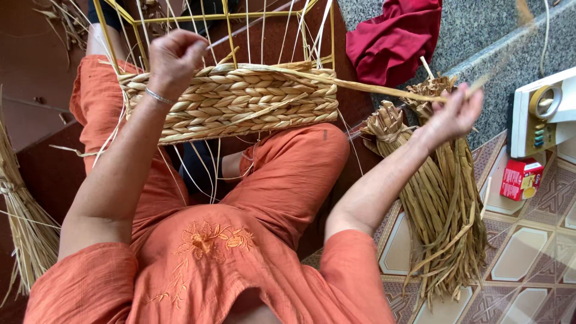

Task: The person weaves a basket by hand, interlacing dried plant fibers through a metal frame. They repeatedly pull and tighten the fibers to form a tight weave pattern.

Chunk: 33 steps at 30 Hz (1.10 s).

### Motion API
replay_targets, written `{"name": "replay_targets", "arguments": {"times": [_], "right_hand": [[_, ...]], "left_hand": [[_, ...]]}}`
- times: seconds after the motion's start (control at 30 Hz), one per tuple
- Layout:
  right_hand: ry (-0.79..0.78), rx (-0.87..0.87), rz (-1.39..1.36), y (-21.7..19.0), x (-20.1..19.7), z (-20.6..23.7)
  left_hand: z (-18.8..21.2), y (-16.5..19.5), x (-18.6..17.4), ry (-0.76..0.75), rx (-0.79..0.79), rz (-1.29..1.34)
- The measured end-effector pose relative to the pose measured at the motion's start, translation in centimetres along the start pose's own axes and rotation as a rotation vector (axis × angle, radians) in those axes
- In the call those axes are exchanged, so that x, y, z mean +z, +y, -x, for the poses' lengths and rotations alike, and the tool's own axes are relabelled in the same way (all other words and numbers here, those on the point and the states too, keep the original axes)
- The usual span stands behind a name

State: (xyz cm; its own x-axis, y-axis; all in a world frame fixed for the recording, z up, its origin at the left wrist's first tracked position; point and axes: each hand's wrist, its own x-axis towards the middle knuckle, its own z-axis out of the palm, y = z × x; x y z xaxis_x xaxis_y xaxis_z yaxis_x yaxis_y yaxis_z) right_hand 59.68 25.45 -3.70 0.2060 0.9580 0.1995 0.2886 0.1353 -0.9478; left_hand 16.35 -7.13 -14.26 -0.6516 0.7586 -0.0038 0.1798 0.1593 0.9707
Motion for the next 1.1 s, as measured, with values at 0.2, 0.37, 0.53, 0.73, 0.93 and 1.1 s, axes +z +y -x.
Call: {"name": "replay_targets", "arguments": {"times": [0.2,0.37,0.53,0.73,0.93,1.1], "right_hand": [[-0.075,-0.578,0.255,-3.0,3.5,5.4],[-0.838,-0.782,0.471,-2.9,10.8,15.3],[-0.793,-0.990,0.601,-1.6,15.2,17.4],[-0.758,-1.232,0.632,-0.9,15.3,16.7],[-1.119,-0.769,0.804,-2.7,13.1,17.5],[-0.908,-0.887,0.626,-4.5,14.5,16.1]], "left_hand": [[3.5,2.4,2.8,-0.212,0.194,-0.334],[3.4,2.8,4.0,-0.056,0.364,-0.434],[2.9,2.0,3.5,-0.097,0.319,-0.425],[2.9,2.1,3.8,-0.112,0.315,-0.448],[3.0,3.3,3.9,-0.132,0.421,-0.454],[2.6,3.3,4.4,-0.128,0.457,-0.521]]}}
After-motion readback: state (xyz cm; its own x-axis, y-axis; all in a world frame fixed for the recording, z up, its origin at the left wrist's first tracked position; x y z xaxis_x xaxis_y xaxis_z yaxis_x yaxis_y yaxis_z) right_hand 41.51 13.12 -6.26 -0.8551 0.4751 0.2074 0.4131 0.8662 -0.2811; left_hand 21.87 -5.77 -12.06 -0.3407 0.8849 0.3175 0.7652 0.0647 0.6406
